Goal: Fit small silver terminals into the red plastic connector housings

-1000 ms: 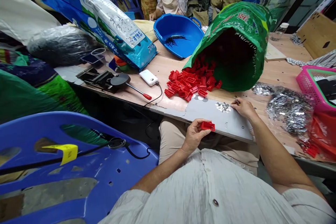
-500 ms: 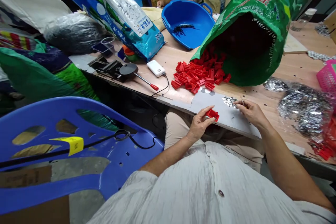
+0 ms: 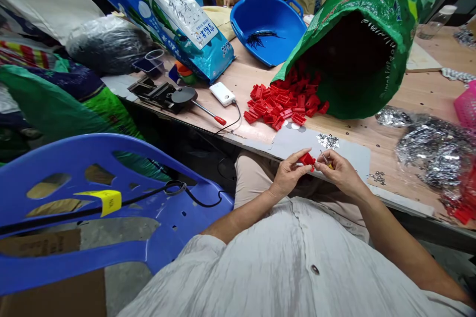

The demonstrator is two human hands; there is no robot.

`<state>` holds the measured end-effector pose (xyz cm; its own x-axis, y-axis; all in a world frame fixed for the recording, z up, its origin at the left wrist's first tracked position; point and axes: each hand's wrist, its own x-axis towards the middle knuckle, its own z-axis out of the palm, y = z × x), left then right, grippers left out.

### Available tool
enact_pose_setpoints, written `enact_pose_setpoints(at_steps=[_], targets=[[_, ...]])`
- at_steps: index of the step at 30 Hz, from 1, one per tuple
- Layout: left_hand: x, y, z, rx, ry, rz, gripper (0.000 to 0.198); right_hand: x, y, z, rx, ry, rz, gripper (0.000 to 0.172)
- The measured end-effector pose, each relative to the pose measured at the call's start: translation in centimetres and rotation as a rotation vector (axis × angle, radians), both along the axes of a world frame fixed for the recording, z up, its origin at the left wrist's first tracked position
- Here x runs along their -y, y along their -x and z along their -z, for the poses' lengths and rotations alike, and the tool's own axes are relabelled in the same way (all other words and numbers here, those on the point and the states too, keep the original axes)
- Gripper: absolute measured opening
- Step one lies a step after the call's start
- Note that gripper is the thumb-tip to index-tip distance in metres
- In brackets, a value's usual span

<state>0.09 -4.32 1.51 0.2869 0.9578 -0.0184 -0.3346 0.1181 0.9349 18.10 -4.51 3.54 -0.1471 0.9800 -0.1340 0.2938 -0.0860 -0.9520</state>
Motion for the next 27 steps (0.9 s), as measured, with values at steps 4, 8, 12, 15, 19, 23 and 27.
enact_pose_setpoints(at_steps=[4, 8, 12, 15, 19, 23, 27], targets=[[-0.1, -0.3, 0.1, 0.157, 0.123, -0.001, 0.054, 0.4, 0.1, -0.5, -0.067, 0.062, -0.023, 0.034], [-0.1, -0.4, 0.0, 0.243, 0.183, 0.012, 0.054, 0.7, 0.0, -0.7, -0.084, 0.056, -0.049, 0.032], [-0.2, -0.3, 0.0, 0.246, 0.189, 0.031, 0.054, 0.8, -0.4, -0.6, -0.038, 0.027, -0.05, 0.032], [-0.4, -0.3, 0.5, 0.201, 0.149, 0.032, 0.053, 1.0, -0.7, -0.6, 0.066, -0.027, -0.053, 0.032], [-1.3, 0.2, 1.2, 0.0, -0.014, 0.012, 0.045, 1.1, -0.9, -0.3, 0.345, -0.189, -0.063, 0.035], [-2.5, 1.0, 1.5, -0.286, -0.208, 0.017, 0.037, 1.1, -1.1, 0.5, 0.478, -0.246, -0.082, 0.032], [-3.6, 1.4, 1.4, -0.505, -0.319, 0.052, 0.038, 0.9, -1.0, 1.3, 0.538, -0.249, -0.071, 0.027]])
